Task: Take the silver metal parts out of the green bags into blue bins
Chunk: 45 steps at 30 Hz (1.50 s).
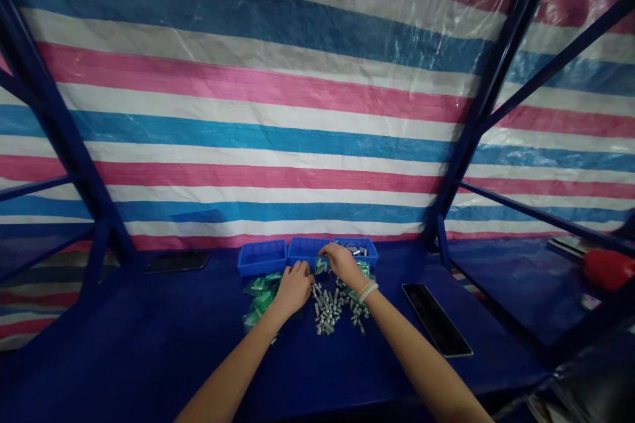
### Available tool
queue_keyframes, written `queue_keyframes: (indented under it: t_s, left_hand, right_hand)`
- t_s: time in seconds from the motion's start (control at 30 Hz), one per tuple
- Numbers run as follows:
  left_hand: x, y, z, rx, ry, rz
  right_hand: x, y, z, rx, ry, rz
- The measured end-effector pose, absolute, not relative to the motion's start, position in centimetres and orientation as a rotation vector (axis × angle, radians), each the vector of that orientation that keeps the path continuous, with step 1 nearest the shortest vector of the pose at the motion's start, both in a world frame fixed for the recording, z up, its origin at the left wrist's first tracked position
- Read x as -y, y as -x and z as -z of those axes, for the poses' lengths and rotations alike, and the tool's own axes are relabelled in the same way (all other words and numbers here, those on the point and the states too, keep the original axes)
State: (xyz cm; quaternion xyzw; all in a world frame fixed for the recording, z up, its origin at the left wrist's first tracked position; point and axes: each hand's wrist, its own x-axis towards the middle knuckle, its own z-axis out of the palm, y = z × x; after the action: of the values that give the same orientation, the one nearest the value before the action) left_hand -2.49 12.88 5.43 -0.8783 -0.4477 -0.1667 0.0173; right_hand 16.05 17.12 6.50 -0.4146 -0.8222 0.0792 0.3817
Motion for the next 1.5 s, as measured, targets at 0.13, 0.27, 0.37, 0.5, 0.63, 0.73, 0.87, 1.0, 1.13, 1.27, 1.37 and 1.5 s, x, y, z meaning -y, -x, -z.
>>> queue_keyframes:
  t_s: [0.13,0.27,0.37,0.5,0.63,0.73,0.87,1.0,1.13,1.27,1.37,1.5]
  left_hand:
    - [-12.8,2.7,-5.7,1.369,2.757,0.521]
    - [-13.0,4.3,-6.6,1.328,2.845,0.614]
    - [-13.6,5.1,-7.5,1.352,2.958,0.974]
    - [-14.0,4.5,-8.5,1.445,2.946,1.480]
    - [-13.5,2.8,-8.4,1.397,2.923,1.670]
    - [-12.7,2.0,-7.9,1.347,2.796,1.718]
    - [-11.4,1.6,-7.4,1.328,2.738,1.745]
    - [-10.7,1.3,-6.9,1.374,2.778,1.869]
    - [-10.6,0.6,-5.4,1.640,3.006,1.996]
    - [-10.5,0.1,-4.5,1.734,3.032,2.236]
    - [-10.2,0.2,-4.8,1.645,2.826,2.484]
    - [-10.0,0.5,-5.6,1.494,2.851,2.311]
  right_hand:
    - [-17.9,-15.3,-6.5,2.065,1.034,-0.227]
    - [-18.4,-15.3,-6.4,2.002,1.017,-0.251]
    - [-18.3,-15.4,-6.3,1.971,0.986,-0.278]
    - [-16.8,-15.7,-5.8,1.871,0.960,-0.323]
    - [-14.7,-16.3,-4.8,1.725,0.872,-0.688]
    - [-13.6,-16.4,-4.1,1.541,0.723,-1.010]
    - [-12.6,-16.3,-4.3,1.481,0.666,-1.076]
    - [-11.3,-16.2,-5.3,1.550,0.673,-0.929]
    - [-10.1,-16.3,-5.8,1.705,0.724,-0.657]
    - [-10.0,-16.4,-5.7,1.727,0.737,-0.602]
    - [-10.6,-16.3,-5.2,1.583,0.749,-0.689]
    - [-11.5,-15.4,-3.8,1.326,0.644,-0.986]
